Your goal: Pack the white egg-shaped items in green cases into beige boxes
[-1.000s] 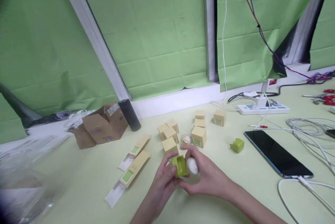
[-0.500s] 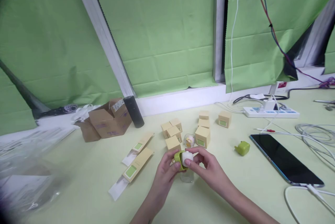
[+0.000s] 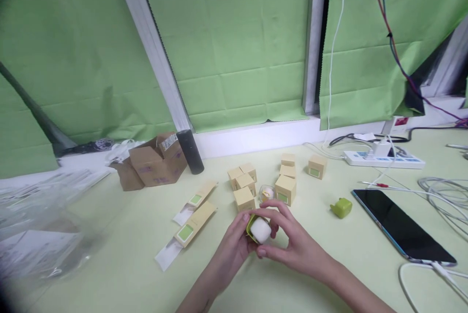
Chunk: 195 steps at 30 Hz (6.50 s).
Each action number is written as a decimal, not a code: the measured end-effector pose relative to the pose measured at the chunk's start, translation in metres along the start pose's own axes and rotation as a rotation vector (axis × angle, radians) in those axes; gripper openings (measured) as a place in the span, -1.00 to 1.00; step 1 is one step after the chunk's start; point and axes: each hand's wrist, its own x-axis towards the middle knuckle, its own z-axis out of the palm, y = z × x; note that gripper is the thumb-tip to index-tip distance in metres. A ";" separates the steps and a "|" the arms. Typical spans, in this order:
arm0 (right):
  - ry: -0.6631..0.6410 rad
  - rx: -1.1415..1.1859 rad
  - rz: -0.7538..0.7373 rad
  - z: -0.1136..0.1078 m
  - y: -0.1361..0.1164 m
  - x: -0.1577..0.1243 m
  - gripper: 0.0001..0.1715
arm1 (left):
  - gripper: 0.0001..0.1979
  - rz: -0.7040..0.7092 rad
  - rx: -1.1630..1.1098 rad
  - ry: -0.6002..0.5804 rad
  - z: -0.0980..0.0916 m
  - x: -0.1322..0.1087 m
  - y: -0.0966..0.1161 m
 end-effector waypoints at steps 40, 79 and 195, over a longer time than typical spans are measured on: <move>0.032 -0.156 -0.175 0.004 0.009 0.001 -0.78 | -0.72 0.259 0.644 -0.048 -0.006 -0.009 -0.001; 0.043 0.038 0.225 0.001 0.016 0.005 -0.44 | -0.10 0.004 1.036 0.182 -0.029 -0.003 -0.014; 0.183 -0.455 -0.404 0.029 0.023 -0.009 -0.79 | -0.62 0.143 0.214 0.356 -0.011 0.002 -0.009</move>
